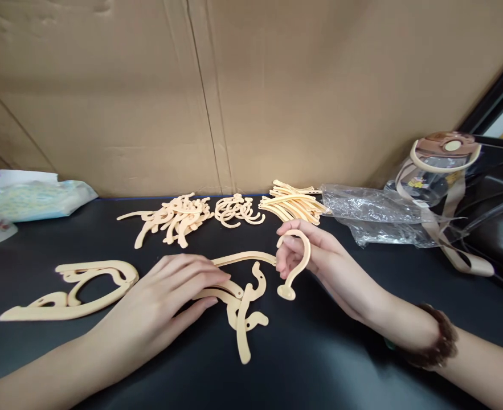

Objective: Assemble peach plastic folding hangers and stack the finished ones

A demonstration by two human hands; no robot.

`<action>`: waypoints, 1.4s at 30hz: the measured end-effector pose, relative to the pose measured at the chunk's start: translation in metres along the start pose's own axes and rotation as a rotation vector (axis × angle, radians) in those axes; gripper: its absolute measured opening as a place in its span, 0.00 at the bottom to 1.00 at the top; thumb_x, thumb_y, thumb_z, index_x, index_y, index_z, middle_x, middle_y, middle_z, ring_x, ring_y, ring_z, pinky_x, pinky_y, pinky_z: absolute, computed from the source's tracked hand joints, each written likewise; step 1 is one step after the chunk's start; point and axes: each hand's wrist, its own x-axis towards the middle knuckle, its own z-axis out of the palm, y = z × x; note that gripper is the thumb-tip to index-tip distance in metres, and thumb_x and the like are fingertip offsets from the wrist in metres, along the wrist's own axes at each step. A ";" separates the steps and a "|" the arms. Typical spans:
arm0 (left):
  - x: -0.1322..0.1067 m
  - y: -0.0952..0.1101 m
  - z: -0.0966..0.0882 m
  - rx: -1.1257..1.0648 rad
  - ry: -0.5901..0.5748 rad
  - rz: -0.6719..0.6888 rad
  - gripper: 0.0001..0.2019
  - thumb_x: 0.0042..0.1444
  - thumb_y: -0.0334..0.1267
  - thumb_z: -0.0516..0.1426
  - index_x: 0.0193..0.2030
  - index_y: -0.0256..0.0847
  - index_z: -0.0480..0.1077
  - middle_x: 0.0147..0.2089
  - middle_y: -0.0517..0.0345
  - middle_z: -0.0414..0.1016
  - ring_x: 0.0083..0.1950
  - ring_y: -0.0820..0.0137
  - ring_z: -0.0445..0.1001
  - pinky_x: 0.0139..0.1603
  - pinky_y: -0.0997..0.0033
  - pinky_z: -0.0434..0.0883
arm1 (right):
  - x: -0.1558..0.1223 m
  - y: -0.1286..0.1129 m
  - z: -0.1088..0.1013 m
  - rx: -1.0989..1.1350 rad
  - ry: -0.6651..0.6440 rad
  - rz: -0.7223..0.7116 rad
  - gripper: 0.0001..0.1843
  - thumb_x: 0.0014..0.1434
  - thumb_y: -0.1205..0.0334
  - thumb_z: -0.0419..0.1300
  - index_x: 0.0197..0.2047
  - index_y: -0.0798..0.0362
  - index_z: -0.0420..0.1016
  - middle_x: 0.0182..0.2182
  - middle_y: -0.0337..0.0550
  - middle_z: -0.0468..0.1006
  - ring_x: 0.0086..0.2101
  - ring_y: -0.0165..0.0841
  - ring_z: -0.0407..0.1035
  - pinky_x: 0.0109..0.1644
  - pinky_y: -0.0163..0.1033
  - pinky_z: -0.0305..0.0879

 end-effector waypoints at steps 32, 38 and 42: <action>-0.003 0.016 -0.008 0.323 0.053 0.153 0.20 0.53 0.16 0.44 0.48 0.35 0.65 0.45 0.51 0.75 0.42 0.64 0.72 0.39 0.67 0.70 | -0.021 -0.013 0.009 -1.244 0.079 -0.836 0.14 0.65 0.70 0.52 0.53 0.48 0.64 0.43 0.45 0.80 0.37 0.36 0.75 0.42 0.43 0.66; 0.001 0.017 -0.004 0.347 -0.118 0.153 0.17 0.57 0.22 0.47 0.48 0.33 0.71 0.41 0.49 0.75 0.42 0.58 0.73 0.36 0.61 0.69 | -0.013 -0.009 0.005 -1.207 0.043 -0.736 0.08 0.67 0.70 0.52 0.46 0.51 0.68 0.39 0.42 0.79 0.39 0.34 0.73 0.43 0.40 0.65; 0.000 0.014 -0.003 0.367 -0.106 0.167 0.18 0.58 0.22 0.46 0.51 0.34 0.71 0.42 0.48 0.74 0.43 0.58 0.71 0.38 0.62 0.67 | -0.014 -0.011 0.006 -1.194 0.010 -0.782 0.05 0.66 0.68 0.54 0.43 0.51 0.70 0.41 0.44 0.78 0.42 0.35 0.72 0.45 0.42 0.64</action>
